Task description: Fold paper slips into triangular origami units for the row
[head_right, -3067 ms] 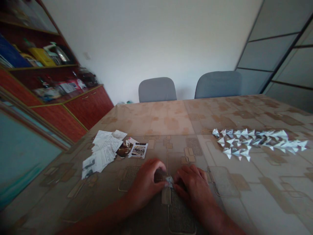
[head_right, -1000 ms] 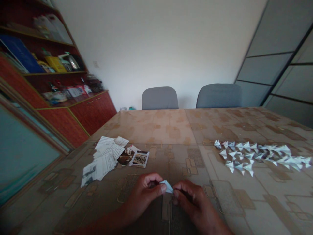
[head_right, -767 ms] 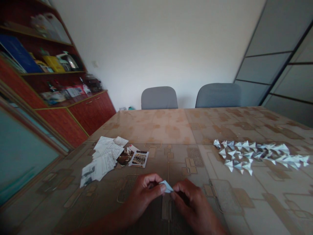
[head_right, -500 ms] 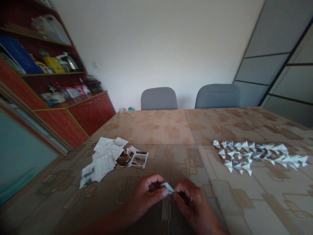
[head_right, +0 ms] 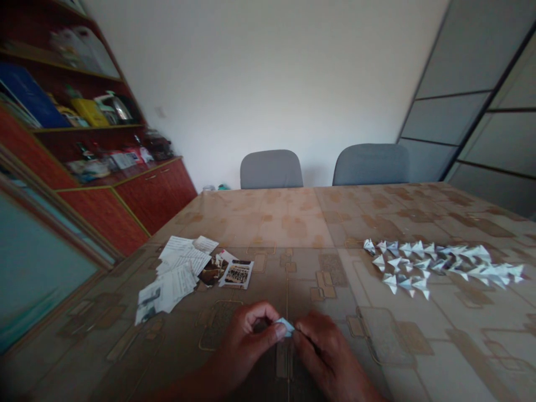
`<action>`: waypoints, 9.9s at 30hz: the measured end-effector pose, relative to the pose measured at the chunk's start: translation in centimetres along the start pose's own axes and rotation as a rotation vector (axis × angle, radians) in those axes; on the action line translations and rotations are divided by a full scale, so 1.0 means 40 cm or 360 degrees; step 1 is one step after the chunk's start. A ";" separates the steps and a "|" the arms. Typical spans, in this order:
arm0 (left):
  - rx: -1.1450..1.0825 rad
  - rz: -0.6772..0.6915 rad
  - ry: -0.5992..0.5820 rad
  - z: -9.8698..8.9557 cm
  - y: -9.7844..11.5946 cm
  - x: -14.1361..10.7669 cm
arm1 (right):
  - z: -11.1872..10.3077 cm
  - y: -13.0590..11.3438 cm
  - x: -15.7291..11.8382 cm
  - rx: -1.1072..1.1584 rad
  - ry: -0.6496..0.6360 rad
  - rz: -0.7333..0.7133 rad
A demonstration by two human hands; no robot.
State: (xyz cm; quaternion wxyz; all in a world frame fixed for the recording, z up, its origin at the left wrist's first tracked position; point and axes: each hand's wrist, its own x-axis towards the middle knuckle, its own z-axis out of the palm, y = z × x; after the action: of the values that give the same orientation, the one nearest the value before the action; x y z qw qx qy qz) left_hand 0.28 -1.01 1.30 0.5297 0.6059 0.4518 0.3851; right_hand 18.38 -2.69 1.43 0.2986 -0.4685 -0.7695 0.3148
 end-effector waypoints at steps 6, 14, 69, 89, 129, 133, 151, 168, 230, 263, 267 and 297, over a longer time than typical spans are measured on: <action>-0.0037 -0.0017 -0.0153 0.000 0.001 0.004 | 0.005 0.003 0.002 -0.0006 0.0069 -0.0108; -0.0126 -0.0120 -0.0240 -0.003 0.002 0.014 | 0.007 0.011 0.001 -0.0085 0.0026 -0.0033; 0.0307 0.0155 -0.0011 -0.010 0.026 -0.003 | 0.001 0.001 0.001 0.0234 0.0218 -0.0006; 0.1021 0.1213 -0.0028 -0.021 0.005 0.013 | -0.029 -0.006 0.009 -0.0370 0.0362 -0.0657; 0.1276 0.0804 -0.0169 0.009 -0.024 -0.011 | -0.033 0.037 0.004 -0.0507 -0.0090 -0.0450; 0.1147 0.0666 -0.0118 0.014 -0.022 -0.010 | -0.034 0.048 0.006 -0.0454 -0.0078 -0.0387; 0.1162 0.0541 -0.0026 0.020 -0.016 -0.006 | -0.023 0.039 0.015 -0.0526 -0.0058 -0.0151; 0.1116 0.0490 0.0027 0.023 -0.020 -0.005 | -0.002 0.035 0.016 -0.0433 0.0062 0.0003; 0.0245 0.0087 -0.0011 0.007 -0.008 0.001 | 0.003 0.036 0.007 0.0267 0.0058 0.0163; -0.0067 -0.0127 -0.0101 0.018 -0.010 0.004 | -0.001 0.021 0.009 0.0306 0.0072 0.0206; -0.0011 -0.0140 -0.0035 0.023 -0.014 -0.003 | -0.011 0.010 0.008 0.0132 0.0105 0.0003; -0.0106 -0.0207 -0.0238 0.017 -0.001 0.000 | 0.017 0.010 0.016 0.0580 0.0087 0.0211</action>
State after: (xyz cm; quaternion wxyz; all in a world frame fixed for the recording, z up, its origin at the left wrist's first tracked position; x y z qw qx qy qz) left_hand 0.94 -1.20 1.16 0.6056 0.5844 0.4363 0.3185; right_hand 17.82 -2.09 0.80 0.3780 -0.4648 -0.6587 0.4552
